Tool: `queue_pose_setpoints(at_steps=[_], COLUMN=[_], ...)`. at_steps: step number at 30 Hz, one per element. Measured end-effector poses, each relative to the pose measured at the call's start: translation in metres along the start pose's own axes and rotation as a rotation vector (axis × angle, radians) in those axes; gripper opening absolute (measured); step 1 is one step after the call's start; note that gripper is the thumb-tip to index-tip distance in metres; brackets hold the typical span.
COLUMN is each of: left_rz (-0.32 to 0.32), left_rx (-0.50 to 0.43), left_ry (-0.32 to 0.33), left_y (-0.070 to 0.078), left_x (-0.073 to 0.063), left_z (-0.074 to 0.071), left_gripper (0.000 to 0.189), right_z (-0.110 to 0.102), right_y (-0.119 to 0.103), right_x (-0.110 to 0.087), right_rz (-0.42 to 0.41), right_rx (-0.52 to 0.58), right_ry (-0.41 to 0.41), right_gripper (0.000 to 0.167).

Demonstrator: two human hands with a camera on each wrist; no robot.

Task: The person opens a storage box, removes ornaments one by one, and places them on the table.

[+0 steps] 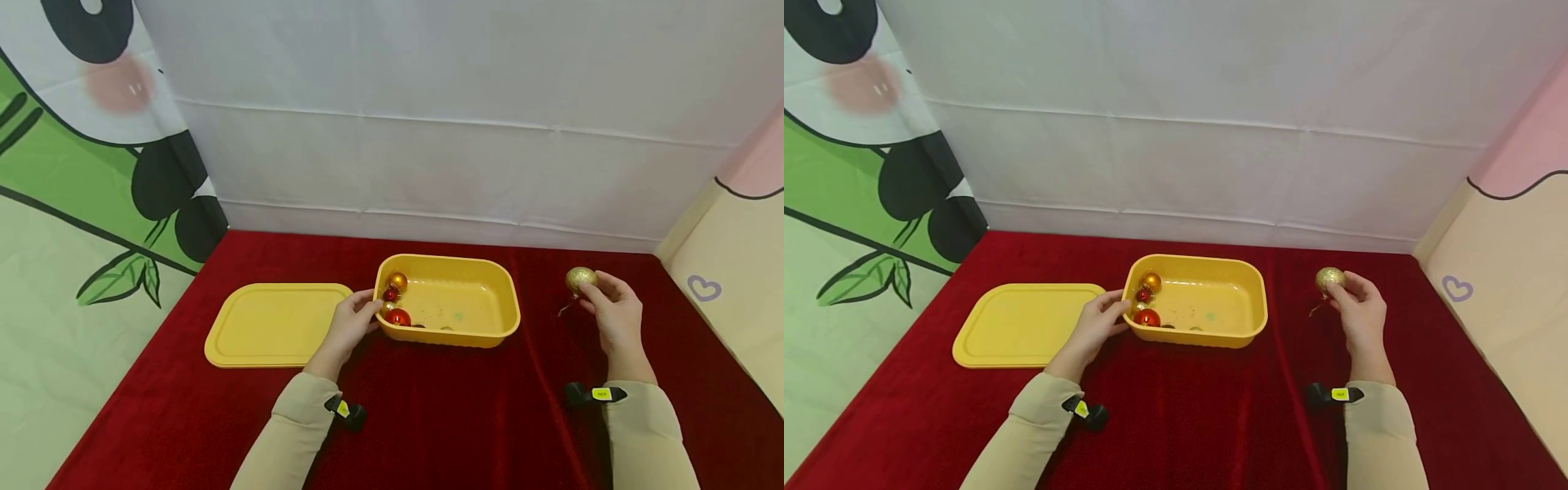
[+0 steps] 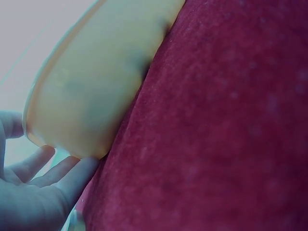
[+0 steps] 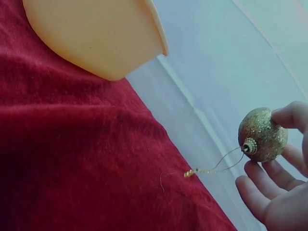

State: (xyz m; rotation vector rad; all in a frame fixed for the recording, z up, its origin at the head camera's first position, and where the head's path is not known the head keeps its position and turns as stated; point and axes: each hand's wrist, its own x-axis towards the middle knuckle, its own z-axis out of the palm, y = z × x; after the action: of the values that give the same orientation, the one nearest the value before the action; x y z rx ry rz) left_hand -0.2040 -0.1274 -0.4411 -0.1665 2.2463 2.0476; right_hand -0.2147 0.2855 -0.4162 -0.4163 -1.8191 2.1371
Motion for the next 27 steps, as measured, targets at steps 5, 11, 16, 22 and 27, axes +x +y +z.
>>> queue_pose_setpoints(at_steps=[5,11,16,22,27], left_rz=[-0.009,-0.009,-0.008,-0.015,-0.027], left_rx=[-0.002,-0.002,-0.003,-0.015,-0.011], left_ry=[-0.001,-0.005,-0.009,-0.027,-0.042], left_y=[0.000,-0.001,-0.002,0.000,0.013], left_x=[0.000,0.001,0.002,0.000,-0.009], left_z=[0.000,-0.001,-0.001,-0.002,-0.001], left_gripper=[0.041,0.041,0.041,0.043,0.044], right_z=[-0.005,-0.010,-0.012,-0.014,-0.017], right_y=[0.003,0.009,0.013,0.017,0.019], right_x=[0.002,0.005,0.006,0.008,0.008], right_rz=[0.047,0.081,0.101,0.098,0.090], right_rx=[-0.085,-0.171,-0.251,-0.398,-0.457], right_ry=[-0.001,-0.023,-0.051,-0.081,-0.113], right_gripper=[0.029,0.030,0.036,0.063,0.066])
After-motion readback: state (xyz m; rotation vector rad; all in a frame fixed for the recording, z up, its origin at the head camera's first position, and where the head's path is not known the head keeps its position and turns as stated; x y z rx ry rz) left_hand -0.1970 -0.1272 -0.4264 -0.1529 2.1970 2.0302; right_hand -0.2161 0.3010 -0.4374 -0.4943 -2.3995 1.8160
